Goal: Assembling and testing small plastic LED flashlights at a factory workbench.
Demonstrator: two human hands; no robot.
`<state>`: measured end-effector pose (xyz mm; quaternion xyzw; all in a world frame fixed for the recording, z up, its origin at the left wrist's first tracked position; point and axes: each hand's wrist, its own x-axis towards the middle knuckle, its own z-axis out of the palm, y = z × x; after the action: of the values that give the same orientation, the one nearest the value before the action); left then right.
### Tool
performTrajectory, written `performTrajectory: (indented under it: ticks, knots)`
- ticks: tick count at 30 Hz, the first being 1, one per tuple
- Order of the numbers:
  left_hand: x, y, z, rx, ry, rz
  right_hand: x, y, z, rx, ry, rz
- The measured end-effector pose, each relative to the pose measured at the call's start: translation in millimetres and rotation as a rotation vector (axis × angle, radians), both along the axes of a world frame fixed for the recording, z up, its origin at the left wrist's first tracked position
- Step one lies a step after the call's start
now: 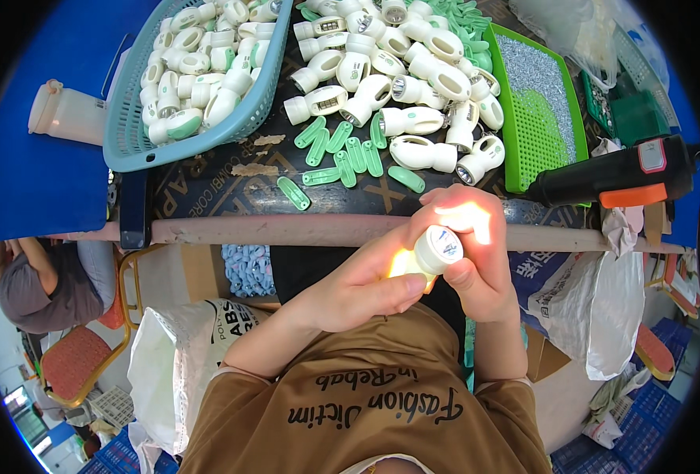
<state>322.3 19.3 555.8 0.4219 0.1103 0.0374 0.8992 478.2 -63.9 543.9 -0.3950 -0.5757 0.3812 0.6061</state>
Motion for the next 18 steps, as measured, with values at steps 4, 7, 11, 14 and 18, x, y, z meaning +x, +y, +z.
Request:
performTrajectory:
  ticks: [4, 7, 11, 14, 18]
  knots:
    - [-0.2, -0.7, 1.5, 0.007, -0.023, 0.019, 0.4, 0.5, 1.3, 0.043, -0.136, -0.078]
    - [0.1, 0.0, 1.8, -0.011, -0.023, 0.016, 1.6, 1.1, 1.0, 0.050, -0.129, -0.068]
    - [-0.9, 1.1, -1.6, -0.003, -0.038, 0.000, -4.4, -0.5, 1.8, -0.027, 0.096, 0.018]
    - [-1.3, 0.2, -2.8, -0.011, -0.047, 0.006, -2.7, 0.4, 0.3, -0.016, 0.063, 0.015]
    - [-1.8, -0.4, -5.1, -0.003, -0.074, 0.018, -3.0, 1.3, -2.0, 0.005, 0.054, 0.009]
